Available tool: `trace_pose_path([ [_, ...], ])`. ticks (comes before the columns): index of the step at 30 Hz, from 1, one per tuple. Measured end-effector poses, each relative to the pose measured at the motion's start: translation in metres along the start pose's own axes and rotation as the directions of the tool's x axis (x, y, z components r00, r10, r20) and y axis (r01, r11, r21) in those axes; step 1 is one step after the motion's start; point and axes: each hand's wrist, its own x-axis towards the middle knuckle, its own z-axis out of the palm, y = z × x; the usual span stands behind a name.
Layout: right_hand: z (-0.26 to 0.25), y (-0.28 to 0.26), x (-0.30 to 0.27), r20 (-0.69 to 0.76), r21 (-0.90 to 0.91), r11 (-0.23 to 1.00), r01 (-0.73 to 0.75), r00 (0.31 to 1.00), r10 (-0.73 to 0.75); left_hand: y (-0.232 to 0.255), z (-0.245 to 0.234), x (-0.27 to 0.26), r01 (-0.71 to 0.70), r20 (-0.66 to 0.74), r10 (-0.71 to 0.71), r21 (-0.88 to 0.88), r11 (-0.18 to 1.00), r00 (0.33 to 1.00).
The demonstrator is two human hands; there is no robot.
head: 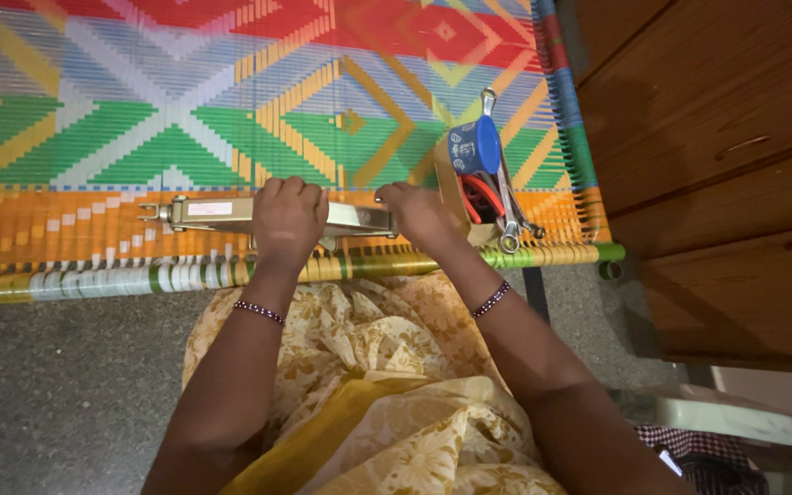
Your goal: The person uses a wrench to tighten a bolt on a scissor jack placed on a woven mat. They hold the jack with one hand and turn the wrench with the other, repeating the tightening motion throughout the clip.
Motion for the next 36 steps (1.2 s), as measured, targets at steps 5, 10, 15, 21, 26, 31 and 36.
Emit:
trace_pose_path([
  [5,0.007,0.017,-0.003,-0.147,0.201,0.972,0.125,0.985,-0.096,0.000,0.006,0.001,-0.010,-0.001,0.010,-0.005,1.000,1.000],
  [10,0.016,0.014,-0.007,-0.094,0.005,0.993,0.115,0.989,-0.114,-0.002,0.013,0.005,-0.006,-0.033,0.006,-0.001,1.000,0.999],
  [15,0.034,0.038,-0.005,-0.017,-0.132,0.991,0.016,1.000,-0.019,-0.002,0.021,0.010,0.019,-0.044,-0.018,0.020,1.000,0.999],
  [21,0.068,0.109,-0.014,-0.355,0.742,0.664,0.089,0.893,0.277,-0.005,0.022,0.008,0.054,0.015,-0.056,0.076,0.996,0.998],
  [26,0.073,0.141,-0.006,-0.066,0.995,0.099,-0.002,0.733,0.677,-0.006,0.023,0.015,0.057,-0.039,-0.055,0.053,0.997,0.998],
  [31,0.074,0.137,0.012,-0.021,0.998,-0.024,0.055,0.697,0.717,-0.007,0.025,0.015,0.108,-0.091,-0.099,0.097,0.989,0.991],
  [36,0.082,0.133,0.039,-0.134,0.989,0.019,0.148,0.827,0.546,-0.010,0.024,0.017,0.075,-0.196,-0.060,0.071,0.995,0.979],
])
